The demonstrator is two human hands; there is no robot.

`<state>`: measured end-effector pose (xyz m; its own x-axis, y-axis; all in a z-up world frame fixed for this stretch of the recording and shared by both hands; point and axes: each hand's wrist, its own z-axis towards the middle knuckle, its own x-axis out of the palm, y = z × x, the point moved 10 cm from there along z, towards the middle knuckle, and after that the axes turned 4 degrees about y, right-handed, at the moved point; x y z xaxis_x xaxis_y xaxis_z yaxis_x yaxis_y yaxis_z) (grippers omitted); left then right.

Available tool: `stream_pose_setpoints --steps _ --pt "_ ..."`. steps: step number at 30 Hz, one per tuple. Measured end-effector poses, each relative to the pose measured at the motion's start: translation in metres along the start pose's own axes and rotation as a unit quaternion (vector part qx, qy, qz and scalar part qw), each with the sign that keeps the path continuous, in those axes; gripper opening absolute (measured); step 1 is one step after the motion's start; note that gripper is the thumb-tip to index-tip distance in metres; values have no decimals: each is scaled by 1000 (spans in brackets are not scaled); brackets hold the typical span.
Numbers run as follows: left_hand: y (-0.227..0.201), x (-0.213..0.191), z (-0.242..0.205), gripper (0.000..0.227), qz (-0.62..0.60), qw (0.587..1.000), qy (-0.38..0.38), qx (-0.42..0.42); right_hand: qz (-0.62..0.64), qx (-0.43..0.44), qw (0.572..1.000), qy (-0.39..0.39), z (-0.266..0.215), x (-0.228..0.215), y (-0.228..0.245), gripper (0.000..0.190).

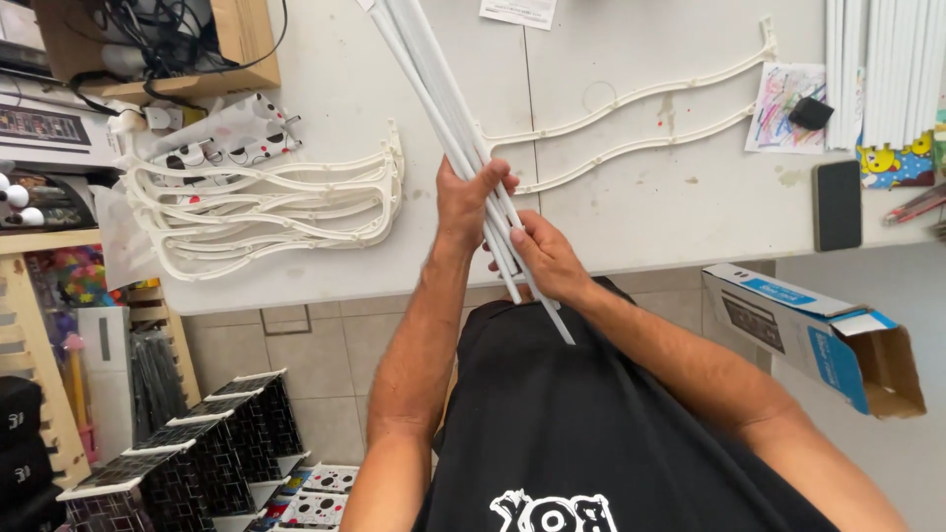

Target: Assembling a plastic and metal shoe rack by inserting support rods into the side frames.

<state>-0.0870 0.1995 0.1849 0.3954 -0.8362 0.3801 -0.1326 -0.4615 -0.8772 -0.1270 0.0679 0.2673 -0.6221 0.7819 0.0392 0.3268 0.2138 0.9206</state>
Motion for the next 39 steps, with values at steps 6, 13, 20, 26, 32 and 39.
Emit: stream_pose_setpoints --steps 6,13,20,26,32,39 --pt "92 16 -59 39 82 992 43 -89 5 35 998 55 -32 6 -122 43" --pt "57 88 -70 50 123 976 153 -92 58 -22 997 53 -45 -28 -135 55" --pt "54 181 -51 43 233 948 195 -99 -38 39 987 -152 -48 -136 -141 63" --pt "84 254 -35 90 275 908 305 -83 -42 95 947 -304 -56 -274 -186 38" --pt "154 244 -28 60 360 857 309 -201 -9 176 908 -380 -26 -424 -262 21" --pt "153 224 -22 51 380 866 150 -289 -118 265 869 -400 27 -528 -359 63"
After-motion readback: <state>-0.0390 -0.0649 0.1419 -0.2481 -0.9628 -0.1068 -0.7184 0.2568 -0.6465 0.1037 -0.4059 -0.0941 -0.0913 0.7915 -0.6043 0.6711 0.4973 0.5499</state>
